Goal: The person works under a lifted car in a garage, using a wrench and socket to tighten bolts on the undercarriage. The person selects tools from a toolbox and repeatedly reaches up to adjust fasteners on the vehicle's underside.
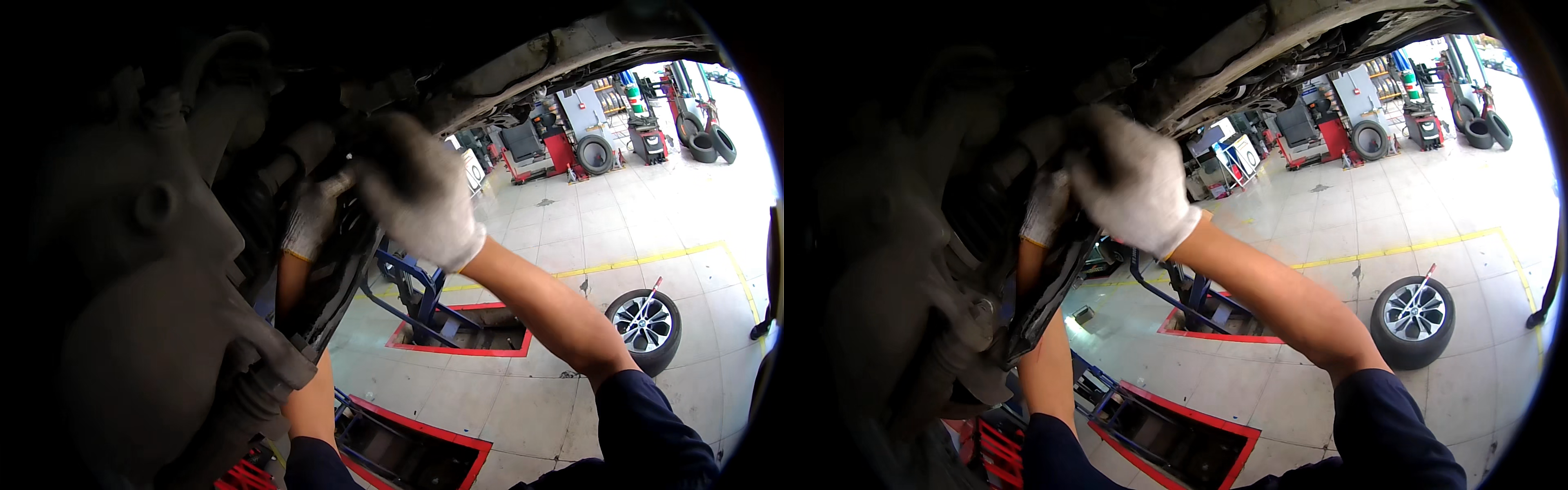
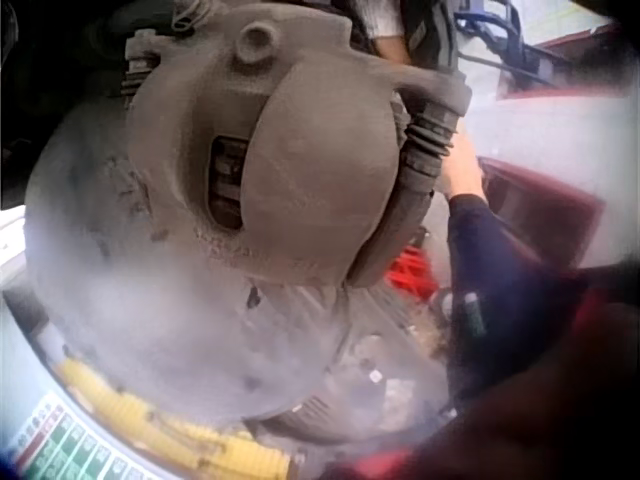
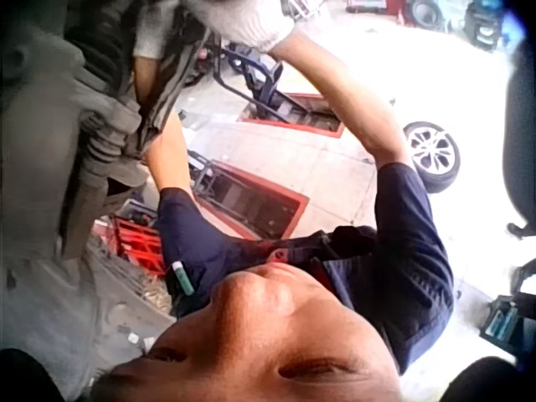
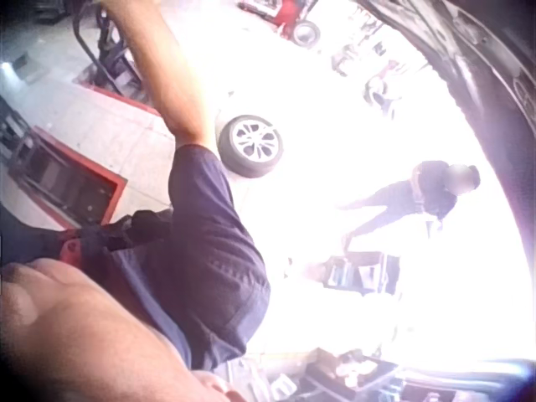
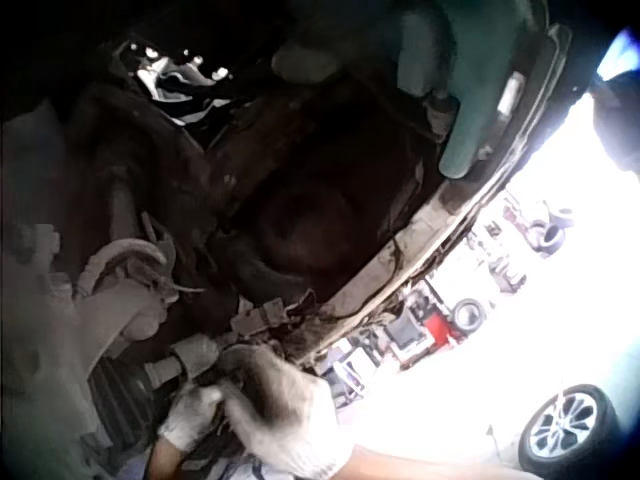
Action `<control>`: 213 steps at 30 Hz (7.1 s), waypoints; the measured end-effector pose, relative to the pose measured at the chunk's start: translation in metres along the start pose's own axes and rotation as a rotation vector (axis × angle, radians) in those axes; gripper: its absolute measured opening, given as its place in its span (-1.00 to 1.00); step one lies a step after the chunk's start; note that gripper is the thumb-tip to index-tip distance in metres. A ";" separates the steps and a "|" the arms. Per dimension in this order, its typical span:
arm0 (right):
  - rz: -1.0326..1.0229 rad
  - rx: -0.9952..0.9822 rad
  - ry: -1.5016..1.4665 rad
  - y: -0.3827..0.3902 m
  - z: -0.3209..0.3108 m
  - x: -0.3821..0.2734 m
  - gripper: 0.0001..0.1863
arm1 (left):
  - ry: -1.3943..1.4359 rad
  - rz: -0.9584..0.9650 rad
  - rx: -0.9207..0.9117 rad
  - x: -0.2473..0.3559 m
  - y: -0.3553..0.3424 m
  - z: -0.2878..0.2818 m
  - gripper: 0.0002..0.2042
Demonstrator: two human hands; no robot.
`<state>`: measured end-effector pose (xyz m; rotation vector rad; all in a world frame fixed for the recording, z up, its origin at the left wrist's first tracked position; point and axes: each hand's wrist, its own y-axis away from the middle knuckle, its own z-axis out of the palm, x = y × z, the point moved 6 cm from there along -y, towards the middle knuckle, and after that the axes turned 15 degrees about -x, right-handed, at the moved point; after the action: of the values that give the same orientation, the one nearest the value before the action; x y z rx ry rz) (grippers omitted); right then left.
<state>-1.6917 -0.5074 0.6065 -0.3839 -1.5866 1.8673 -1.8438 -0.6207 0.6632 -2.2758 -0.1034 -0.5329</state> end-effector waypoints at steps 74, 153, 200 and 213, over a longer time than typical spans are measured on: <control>0.148 -0.141 0.107 -0.022 -0.018 0.013 -0.67 | -0.235 0.038 -0.053 -0.005 -0.027 -0.013 -0.52; 0.085 -0.629 0.309 -0.005 0.034 -0.030 -0.65 | -0.102 -0.007 -0.088 -0.011 0.008 0.003 -0.41; -0.068 -0.490 0.372 -0.003 0.016 -0.036 -0.80 | -0.124 0.048 -0.106 -0.003 -0.011 0.011 -0.48; -0.023 -0.116 0.369 -0.015 -0.033 0.006 -0.71 | -0.196 0.064 -0.091 -0.006 -0.018 0.000 -0.44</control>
<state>-1.6719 -0.4770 0.6145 -0.7138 -1.4400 1.5801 -1.8540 -0.6081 0.6730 -2.4071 -0.1046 -0.2846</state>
